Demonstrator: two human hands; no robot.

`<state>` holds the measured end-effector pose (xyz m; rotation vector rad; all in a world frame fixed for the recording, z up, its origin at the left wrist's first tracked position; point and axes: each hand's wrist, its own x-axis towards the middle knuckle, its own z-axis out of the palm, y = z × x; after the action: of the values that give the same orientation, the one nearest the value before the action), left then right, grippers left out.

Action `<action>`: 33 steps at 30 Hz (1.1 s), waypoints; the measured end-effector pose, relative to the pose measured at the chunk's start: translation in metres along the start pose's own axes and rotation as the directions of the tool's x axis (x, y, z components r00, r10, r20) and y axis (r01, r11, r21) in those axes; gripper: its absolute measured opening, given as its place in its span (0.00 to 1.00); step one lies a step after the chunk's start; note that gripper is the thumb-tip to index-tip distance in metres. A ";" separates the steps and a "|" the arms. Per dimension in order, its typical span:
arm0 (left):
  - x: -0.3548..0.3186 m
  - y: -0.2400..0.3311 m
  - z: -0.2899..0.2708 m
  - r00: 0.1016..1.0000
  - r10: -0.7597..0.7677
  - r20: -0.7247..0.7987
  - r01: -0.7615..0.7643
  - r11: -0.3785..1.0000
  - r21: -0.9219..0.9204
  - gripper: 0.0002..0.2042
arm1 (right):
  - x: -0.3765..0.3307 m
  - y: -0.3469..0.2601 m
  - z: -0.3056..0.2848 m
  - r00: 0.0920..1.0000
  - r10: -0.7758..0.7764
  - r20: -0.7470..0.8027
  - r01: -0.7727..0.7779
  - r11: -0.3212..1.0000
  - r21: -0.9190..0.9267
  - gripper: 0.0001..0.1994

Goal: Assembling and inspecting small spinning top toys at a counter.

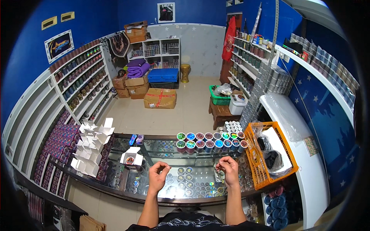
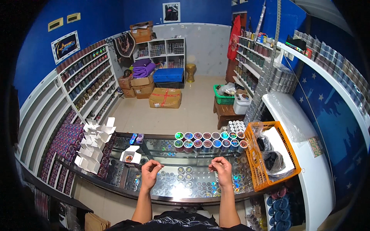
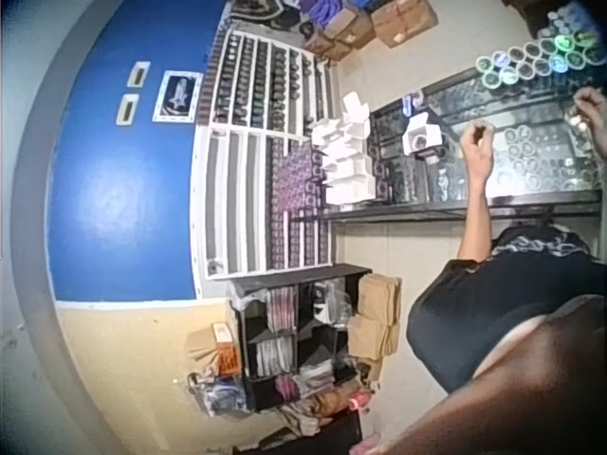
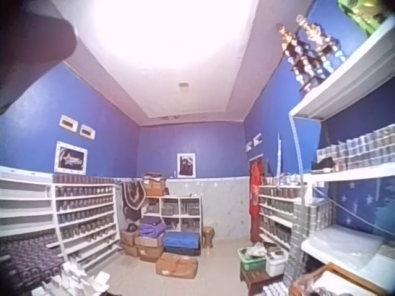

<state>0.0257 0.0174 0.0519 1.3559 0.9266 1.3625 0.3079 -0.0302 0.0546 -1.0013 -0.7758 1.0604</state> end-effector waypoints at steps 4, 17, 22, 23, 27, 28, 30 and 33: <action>0.000 0.007 -0.001 1.000 -0.017 -0.004 0.016 0.999 -0.040 0.03 | -0.003 -0.005 0.004 1.000 -0.010 0.007 0.010 1.000 -0.011 0.04; 0.007 0.003 0.069 0.998 0.033 -0.046 -0.036 0.997 -0.064 0.01 | 0.024 -0.109 -0.072 0.964 -0.263 0.026 0.262 0.934 -0.244 0.01; 0.002 -0.011 0.122 0.996 0.021 -0.090 -0.029 0.995 -0.092 0.02 | 0.079 -0.168 -0.139 0.919 -0.377 0.113 0.381 0.779 -0.497 0.02; -0.001 -0.014 0.132 0.997 0.000 -0.083 -0.007 0.996 -0.085 0.02 | 0.092 -0.179 -0.153 0.923 -0.363 0.132 0.373 0.751 -0.545 0.02; -0.013 -0.015 0.173 0.997 -0.021 -0.079 0.015 0.996 -0.087 0.02 | 0.152 -0.214 -0.187 0.930 -0.221 0.294 0.367 0.526 -0.767 0.04; -0.016 -0.015 0.180 0.996 -0.024 -0.083 0.017 0.996 -0.084 0.02 | 0.173 -0.212 -0.198 0.938 -0.170 0.303 0.348 0.440 -0.828 0.04; -0.022 -0.016 0.191 0.996 -0.065 -0.058 0.063 0.997 -0.046 0.02 | 0.209 -0.202 -0.216 0.942 -0.059 0.332 0.334 0.297 -0.895 0.06; -0.027 -0.018 0.203 0.997 -0.054 -0.058 0.054 0.999 -0.003 0.02 | 0.243 -0.179 -0.226 0.942 0.102 0.321 0.306 0.136 -0.942 0.09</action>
<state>0.2260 -0.0267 0.0466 1.2871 0.9933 1.3671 0.6450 0.1087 0.1499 -1.8975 -1.9695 0.4084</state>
